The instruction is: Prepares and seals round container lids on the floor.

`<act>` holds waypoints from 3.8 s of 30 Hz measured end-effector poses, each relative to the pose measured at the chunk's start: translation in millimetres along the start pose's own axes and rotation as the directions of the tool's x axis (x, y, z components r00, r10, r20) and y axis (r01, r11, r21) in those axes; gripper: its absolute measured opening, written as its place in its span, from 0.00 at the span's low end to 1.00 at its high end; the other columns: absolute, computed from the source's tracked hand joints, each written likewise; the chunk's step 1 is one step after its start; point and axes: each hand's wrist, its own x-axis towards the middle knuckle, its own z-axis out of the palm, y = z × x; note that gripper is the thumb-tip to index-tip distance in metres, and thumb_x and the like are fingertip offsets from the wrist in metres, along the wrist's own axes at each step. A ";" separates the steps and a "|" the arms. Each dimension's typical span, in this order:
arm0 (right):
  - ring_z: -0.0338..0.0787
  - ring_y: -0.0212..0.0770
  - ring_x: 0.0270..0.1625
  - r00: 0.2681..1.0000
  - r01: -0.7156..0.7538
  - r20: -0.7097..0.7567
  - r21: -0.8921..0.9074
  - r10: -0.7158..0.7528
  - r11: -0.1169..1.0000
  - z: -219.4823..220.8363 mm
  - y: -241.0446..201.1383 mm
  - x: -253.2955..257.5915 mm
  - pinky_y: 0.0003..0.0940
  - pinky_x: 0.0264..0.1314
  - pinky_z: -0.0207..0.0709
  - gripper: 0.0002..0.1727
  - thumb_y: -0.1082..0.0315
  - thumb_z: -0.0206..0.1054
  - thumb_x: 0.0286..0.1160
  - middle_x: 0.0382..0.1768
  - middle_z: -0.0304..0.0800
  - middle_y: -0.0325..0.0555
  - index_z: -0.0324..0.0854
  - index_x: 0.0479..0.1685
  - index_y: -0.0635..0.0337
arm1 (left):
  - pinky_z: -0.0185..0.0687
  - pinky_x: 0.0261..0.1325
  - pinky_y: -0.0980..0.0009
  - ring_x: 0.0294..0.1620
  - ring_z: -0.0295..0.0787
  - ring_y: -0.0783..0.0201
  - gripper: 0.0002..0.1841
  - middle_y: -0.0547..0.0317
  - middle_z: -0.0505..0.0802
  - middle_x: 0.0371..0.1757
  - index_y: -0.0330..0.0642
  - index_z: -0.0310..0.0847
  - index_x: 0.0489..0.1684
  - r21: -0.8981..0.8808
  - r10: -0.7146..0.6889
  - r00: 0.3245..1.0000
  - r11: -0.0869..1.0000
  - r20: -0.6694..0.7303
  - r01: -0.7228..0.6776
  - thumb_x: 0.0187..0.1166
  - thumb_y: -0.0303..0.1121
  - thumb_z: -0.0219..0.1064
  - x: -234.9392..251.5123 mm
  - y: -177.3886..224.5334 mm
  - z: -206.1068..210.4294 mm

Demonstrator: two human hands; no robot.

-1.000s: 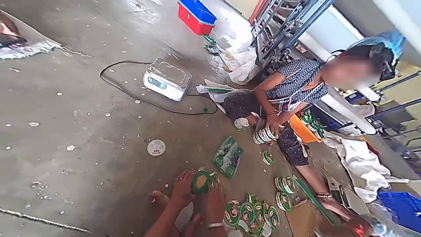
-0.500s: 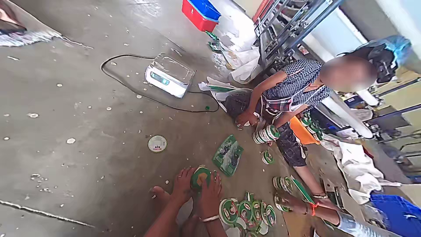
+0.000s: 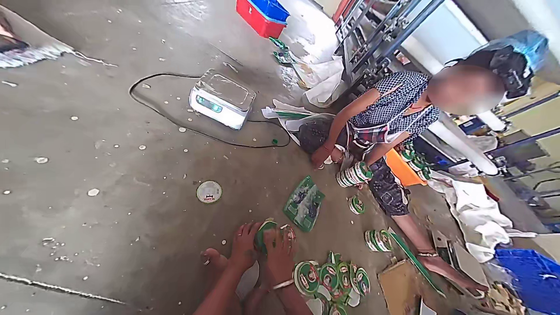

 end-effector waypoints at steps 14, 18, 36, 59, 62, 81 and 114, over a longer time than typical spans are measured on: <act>0.63 0.73 0.88 0.945 0.044 -0.305 -0.231 -0.115 0.972 6.1 45.4 16.2 0.80 0.83 0.49 0.36 0.84 0.69 0.62 0.82 0.72 0.66 0.82 0.77 0.49 | 0.55 0.84 0.34 0.89 0.58 0.32 0.50 0.38 0.70 0.87 0.51 0.66 0.88 0.002 0.010 1.000 1.000 0.007 -0.010 0.55 0.36 0.86 0.6 -3.3 3.8; 0.72 0.73 0.83 0.912 0.041 -0.389 -0.234 -0.132 0.971 9.0 28.4 -8.7 0.83 0.76 0.57 0.29 0.79 0.71 0.61 0.77 0.79 0.65 0.86 0.69 0.57 | 0.53 0.86 0.35 0.89 0.58 0.32 0.49 0.37 0.71 0.86 0.50 0.67 0.88 -0.014 0.018 1.000 1.000 -0.003 -0.018 0.56 0.36 0.86 0.5 -2.7 3.5; 0.52 0.79 0.90 0.994 0.028 -0.107 -0.051 -0.034 0.998 24.1 3.3 -37.5 0.85 0.81 0.42 0.43 0.82 0.71 0.59 0.89 0.60 0.67 0.76 0.83 0.42 | 0.53 0.86 0.35 0.89 0.58 0.34 0.44 0.42 0.72 0.86 0.55 0.65 0.89 0.030 0.010 1.000 0.999 -0.010 -0.010 0.65 0.39 0.80 -1.1 -1.4 4.3; 0.72 0.78 0.79 0.965 -0.092 -0.174 0.468 0.194 0.879 27.6 83.7 -49.3 0.78 0.76 0.59 0.29 0.74 0.70 0.67 0.76 0.75 0.74 0.78 0.72 0.73 | 0.61 0.82 0.35 0.86 0.58 0.25 0.36 0.20 0.64 0.85 0.30 0.73 0.78 0.233 -0.413 0.876 0.852 -0.248 0.468 0.73 0.44 0.78 80.4 -51.8 -164.8; 0.76 0.80 0.74 0.942 -0.019 -0.272 0.536 0.195 0.844 30.6 84.9 -44.6 0.78 0.72 0.64 0.30 0.75 0.70 0.63 0.71 0.80 0.75 0.78 0.70 0.77 | 0.63 0.83 0.40 0.83 0.69 0.32 0.33 0.25 0.74 0.80 0.26 0.73 0.75 0.099 -0.389 0.904 0.907 -0.180 0.410 0.72 0.32 0.78 73.8 -41.0 -166.3; 0.93 0.52 0.50 0.943 -0.182 0.026 0.876 0.333 0.447 -10.0 48.3 22.3 0.49 0.58 0.84 0.38 0.75 0.74 0.73 0.52 0.92 0.62 0.63 0.84 0.68 | 0.85 0.52 0.52 0.41 0.90 0.49 0.25 0.40 0.91 0.44 0.32 0.69 0.79 -0.198 -0.116 0.985 0.976 -0.124 0.090 0.81 0.24 0.63 -15.8 50.9 -15.9; 0.88 0.54 0.53 0.777 -0.171 0.122 0.985 0.617 0.020 13.3 100.8 -9.5 0.49 0.55 0.80 0.35 0.72 0.66 0.83 0.61 0.86 0.69 0.57 0.86 0.71 | 0.64 0.82 0.37 0.87 0.61 0.30 0.58 0.31 0.66 0.87 0.47 0.50 0.95 0.494 0.022 0.956 0.853 0.293 -0.171 0.58 0.43 0.86 21.4 74.8 -8.8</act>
